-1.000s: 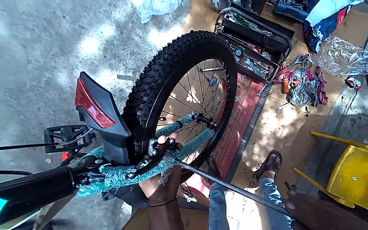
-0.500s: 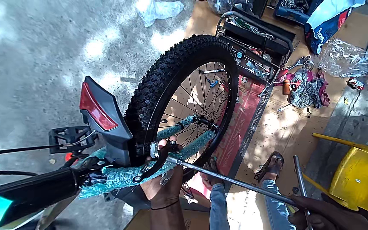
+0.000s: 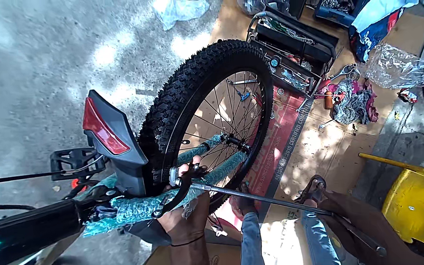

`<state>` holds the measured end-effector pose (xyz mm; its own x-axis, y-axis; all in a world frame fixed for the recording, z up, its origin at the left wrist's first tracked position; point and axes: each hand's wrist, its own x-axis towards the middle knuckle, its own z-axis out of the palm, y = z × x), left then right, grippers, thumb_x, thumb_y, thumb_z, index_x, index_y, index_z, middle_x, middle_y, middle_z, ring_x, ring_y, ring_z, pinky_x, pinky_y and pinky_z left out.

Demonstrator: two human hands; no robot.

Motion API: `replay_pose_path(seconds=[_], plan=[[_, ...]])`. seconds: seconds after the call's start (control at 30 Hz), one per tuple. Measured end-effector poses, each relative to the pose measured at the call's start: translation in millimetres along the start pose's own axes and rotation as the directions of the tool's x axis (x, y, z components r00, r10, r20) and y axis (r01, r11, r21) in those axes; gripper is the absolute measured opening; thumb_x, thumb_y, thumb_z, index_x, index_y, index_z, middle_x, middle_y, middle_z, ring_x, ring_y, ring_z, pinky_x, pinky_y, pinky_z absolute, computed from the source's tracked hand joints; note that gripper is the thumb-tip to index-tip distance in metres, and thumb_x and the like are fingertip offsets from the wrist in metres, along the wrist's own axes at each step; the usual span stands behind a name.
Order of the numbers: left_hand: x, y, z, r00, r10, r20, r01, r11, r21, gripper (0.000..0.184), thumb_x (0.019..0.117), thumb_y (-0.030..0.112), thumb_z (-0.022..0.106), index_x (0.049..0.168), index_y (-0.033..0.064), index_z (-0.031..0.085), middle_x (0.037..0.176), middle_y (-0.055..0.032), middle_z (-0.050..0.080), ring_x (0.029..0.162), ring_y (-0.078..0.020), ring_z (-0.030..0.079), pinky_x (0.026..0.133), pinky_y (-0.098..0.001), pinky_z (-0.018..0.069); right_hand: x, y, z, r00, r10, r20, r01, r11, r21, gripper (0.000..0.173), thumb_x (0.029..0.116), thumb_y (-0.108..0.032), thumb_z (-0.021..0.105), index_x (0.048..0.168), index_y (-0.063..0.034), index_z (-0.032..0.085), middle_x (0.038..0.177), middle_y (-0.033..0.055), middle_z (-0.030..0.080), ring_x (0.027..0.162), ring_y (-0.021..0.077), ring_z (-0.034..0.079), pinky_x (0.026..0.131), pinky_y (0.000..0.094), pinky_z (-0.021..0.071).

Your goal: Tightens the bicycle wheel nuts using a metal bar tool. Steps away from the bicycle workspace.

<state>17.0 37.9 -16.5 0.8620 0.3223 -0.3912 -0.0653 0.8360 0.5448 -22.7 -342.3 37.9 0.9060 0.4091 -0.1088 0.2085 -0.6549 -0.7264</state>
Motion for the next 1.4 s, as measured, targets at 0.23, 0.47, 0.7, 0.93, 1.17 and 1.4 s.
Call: replay_pose_path(seconds=[0.23,0.47,0.7,0.93,1.17,1.4], plan=[[-1.9,-0.3,-0.8,1.0,0.012,-0.012,-0.012,1.0,0.019,0.062,0.1032,0.056,0.024,0.114,0.0087,0.063,0.12,-0.0131,0.065,0.118,-0.0297,0.061,0.099,-0.0516,0.0516,26.6,2.9,8.0,0.947,-0.289,0.138,0.271,0.953,0.138,0.037,0.1071,-0.029,0.051,0.143,-0.0242,0.059,0.083,0.0027,0.066,0.07,0.0154,0.064,0.062,0.0328,0.0538],[1.9,-0.4,1.7,0.999,0.022,0.043,-0.023,1.0,0.019,0.068,0.1043,0.055,0.019,0.117,0.0065,0.063,0.126,-0.0164,0.063,0.123,-0.0354,0.058,0.101,-0.0564,0.0497,28.7,11.7,27.2,0.985,-0.137,0.108,0.113,0.972,0.205,0.031,0.1086,-0.033,0.05,0.124,-0.0165,0.07,0.086,0.0017,0.068,0.08,0.013,0.065,0.074,0.0323,0.0542],[1.7,1.1,1.8,0.999,0.012,0.034,-0.013,0.999,0.039,0.061,0.1041,0.052,0.023,0.118,0.0073,0.062,0.121,-0.0145,0.063,0.116,-0.0317,0.062,0.098,-0.0542,0.0514,37.1,30.9,38.0,0.929,-0.363,0.071,0.368,0.926,-0.086,0.027,0.1068,-0.027,0.053,0.126,-0.0127,0.066,0.077,0.0028,0.061,0.073,0.0187,0.06,0.071,0.0348,0.053],[3.4,-1.2,8.6,0.998,0.004,0.055,-0.004,1.0,0.012,0.065,0.1036,0.053,0.018,0.117,0.0074,0.062,0.123,-0.0136,0.062,0.117,-0.0305,0.061,0.099,-0.0525,0.0508,86.1,46.4,-1.3,0.839,-0.517,0.17,0.543,0.819,-0.185,0.026,0.0988,-0.022,0.06,0.121,-0.0129,0.068,0.072,-0.0027,0.058,0.07,0.0147,0.057,0.072,0.0336,0.0514],[-0.3,0.5,0.9,0.999,-0.02,0.033,0.019,0.999,0.033,0.067,0.1026,0.057,0.023,0.126,0.0064,0.06,0.128,-0.0142,0.063,0.121,-0.0293,0.061,0.101,-0.0485,0.0518,-14.3,-59.8,95.9,0.974,0.19,0.124,-0.215,0.946,0.244,0.027,0.1053,-0.023,0.054,0.111,-0.0045,0.073,0.084,0.018,0.073,0.079,0.0346,0.073,0.073,0.0516,0.0582],[0.2,-6.8,5.4,1.0,0.026,0.017,-0.025,0.998,-0.052,0.067,0.1047,0.053,0.017,0.128,0.0041,0.057,0.129,-0.0151,0.06,0.122,-0.0298,0.059,0.102,-0.0503,0.0502,28.4,21.7,38.1,0.983,-0.172,0.065,0.166,0.983,0.078,0.029,0.1077,-0.035,0.05,0.124,-0.0192,0.069,0.082,0.001,0.065,0.077,0.0153,0.063,0.072,0.035,0.0528]])
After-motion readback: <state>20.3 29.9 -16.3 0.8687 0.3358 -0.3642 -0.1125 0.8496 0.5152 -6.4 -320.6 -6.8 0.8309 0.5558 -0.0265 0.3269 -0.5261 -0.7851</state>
